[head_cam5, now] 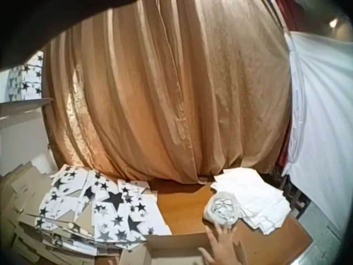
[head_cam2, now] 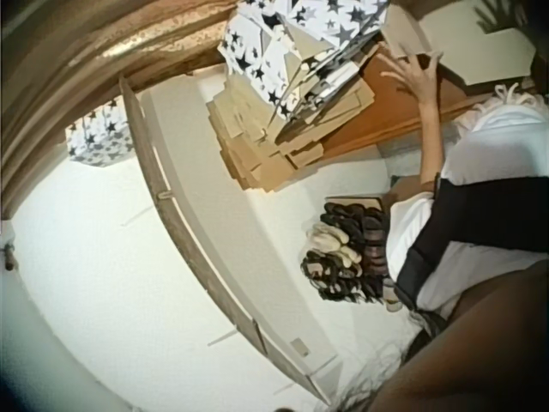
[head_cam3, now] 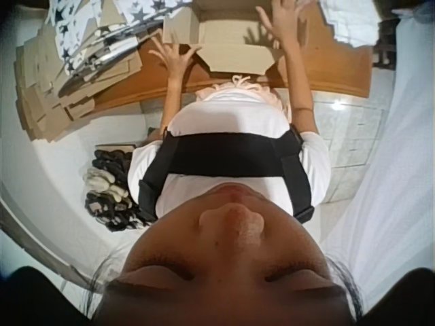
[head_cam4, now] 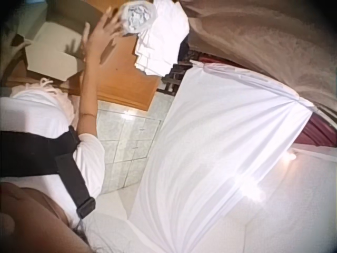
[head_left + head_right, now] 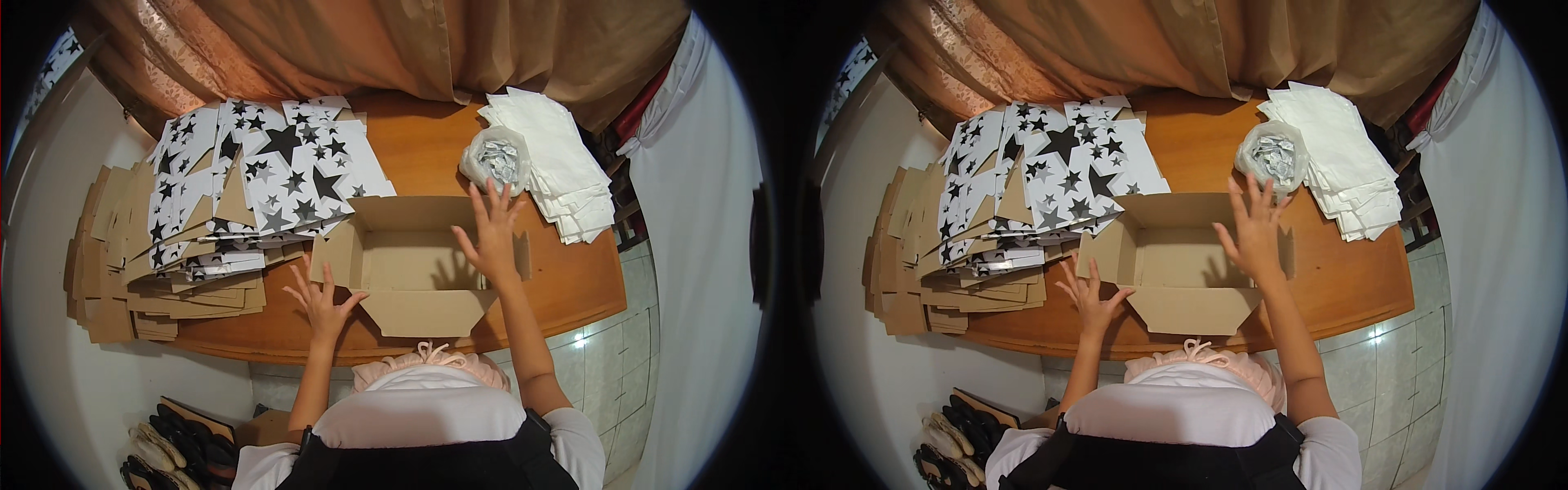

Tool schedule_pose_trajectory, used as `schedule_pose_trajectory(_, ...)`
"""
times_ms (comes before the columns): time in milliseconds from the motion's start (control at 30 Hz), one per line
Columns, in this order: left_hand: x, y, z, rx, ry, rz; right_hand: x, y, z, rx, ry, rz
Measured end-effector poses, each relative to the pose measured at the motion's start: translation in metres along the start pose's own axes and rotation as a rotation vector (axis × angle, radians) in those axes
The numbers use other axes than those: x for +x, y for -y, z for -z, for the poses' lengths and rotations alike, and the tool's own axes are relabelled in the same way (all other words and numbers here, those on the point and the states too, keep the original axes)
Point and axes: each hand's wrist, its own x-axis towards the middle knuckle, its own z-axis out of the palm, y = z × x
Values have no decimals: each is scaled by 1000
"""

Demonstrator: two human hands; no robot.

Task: The person assembles shoe boxes from flat cardboard stock by hand, then places the assembled boxes onto a shelf.

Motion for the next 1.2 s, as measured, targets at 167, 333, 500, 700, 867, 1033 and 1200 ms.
schedule_pose_trajectory(167, -6, 5, -7, -10, 63, 106, -11, -19, 10, -105, 69, -31)
schedule_pose_trajectory(333, -4, 2, -8, -33, 14, 131, -33, -18, 22, -14, 103, -42)
schedule_pose_trajectory(500, -4, 2, -10, -33, 4, 136, -60, -18, 17, 10, 164, -45)
schedule_pose_trajectory(700, -4, 3, -10, -19, 26, 120, -66, -16, 11, -58, 246, -47)
schedule_pose_trajectory(867, 5, 2, -6, -100, -36, -131, -71, -16, 7, -73, 251, -47)
schedule_pose_trajectory(1033, 6, 11, -12, -177, 86, -380, -70, -10, 9, -74, 257, -56)
schedule_pose_trajectory(1200, 17, 6, -2, -139, 320, -393, -71, -12, 9, -94, 271, -60)
